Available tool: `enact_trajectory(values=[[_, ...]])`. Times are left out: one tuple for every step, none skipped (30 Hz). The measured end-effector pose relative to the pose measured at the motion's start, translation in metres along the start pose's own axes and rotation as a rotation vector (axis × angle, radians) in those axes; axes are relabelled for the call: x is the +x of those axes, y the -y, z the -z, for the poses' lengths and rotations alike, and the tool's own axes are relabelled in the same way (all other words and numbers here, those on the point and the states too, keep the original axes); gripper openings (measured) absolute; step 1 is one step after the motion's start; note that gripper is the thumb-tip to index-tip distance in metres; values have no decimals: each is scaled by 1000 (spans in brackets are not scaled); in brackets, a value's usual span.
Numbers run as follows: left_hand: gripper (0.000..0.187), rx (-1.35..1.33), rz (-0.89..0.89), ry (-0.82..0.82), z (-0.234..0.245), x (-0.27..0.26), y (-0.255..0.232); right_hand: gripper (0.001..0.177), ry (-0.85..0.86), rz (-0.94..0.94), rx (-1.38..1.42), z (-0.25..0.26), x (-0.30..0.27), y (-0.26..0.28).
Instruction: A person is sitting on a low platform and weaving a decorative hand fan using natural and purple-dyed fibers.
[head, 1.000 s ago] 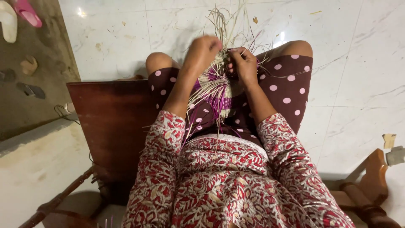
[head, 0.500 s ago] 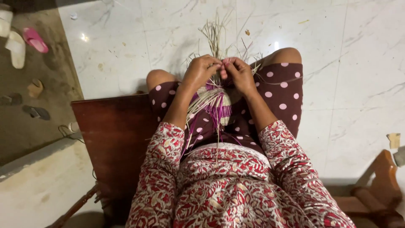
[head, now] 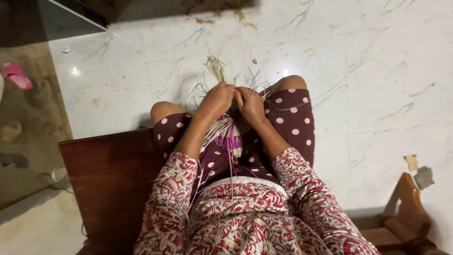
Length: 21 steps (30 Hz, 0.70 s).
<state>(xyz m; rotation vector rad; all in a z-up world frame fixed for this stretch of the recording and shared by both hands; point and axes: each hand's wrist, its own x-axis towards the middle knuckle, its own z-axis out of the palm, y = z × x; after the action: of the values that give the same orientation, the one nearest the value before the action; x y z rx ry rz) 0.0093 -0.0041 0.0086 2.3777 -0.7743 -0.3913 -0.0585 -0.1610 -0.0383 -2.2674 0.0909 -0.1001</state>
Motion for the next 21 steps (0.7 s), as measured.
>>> enact_trajectory(values=[[26,-6,-3,-4,10,-2,-10,26,0,1,-8,5,2,5],[24,-49,32,39,20,-7,-20,29,69,-86,-18,10,1,10],[21,-92,67,81,30,-12,-29,33,137,-173,-28,14,1,16],[21,-102,76,81,18,-10,-17,33,150,-175,-33,18,3,21],[17,-65,54,61,5,-8,-4,28,157,-207,-4,22,6,27],[14,-26,37,35,-6,-6,9,23,166,-232,25,25,10,34],[14,-34,51,29,-10,-9,6,23,182,-228,21,25,11,30],[10,5,38,18,-14,-12,4,24,182,-261,77,25,14,25],[8,43,24,7,-17,-14,2,25,182,-294,134,25,16,21],[8,38,37,-4,-25,-18,4,25,196,-285,128,22,17,21],[6,154,-54,-110,-32,-22,6,26,196,-298,160,20,18,20],[4,271,-144,-214,-40,-25,8,29,196,-315,191,18,18,19],[4,265,-131,-222,-38,-28,4,29,210,-309,184,17,18,22],[7,124,-30,-195,-37,-30,0,26,191,-333,197,16,17,24],[12,-18,70,-168,-36,-32,-5,24,173,-356,209,16,17,26],[12,-24,79,-173,-33,-33,-3,24,183,-354,203,18,16,30],[12,-122,216,-164,-31,-33,-1,22,109,-325,241,20,14,34],[13,-221,353,-156,-29,-35,1,20,35,-294,278,21,13,38],[13,-228,362,-162,-32,-34,7,20,46,-291,272,21,12,30],[16,-352,536,-100,-35,-32,14,17,41,-127,228,21,11,23],[19,-478,710,-36,-38,-31,20,15,36,36,185,20,11,15]])
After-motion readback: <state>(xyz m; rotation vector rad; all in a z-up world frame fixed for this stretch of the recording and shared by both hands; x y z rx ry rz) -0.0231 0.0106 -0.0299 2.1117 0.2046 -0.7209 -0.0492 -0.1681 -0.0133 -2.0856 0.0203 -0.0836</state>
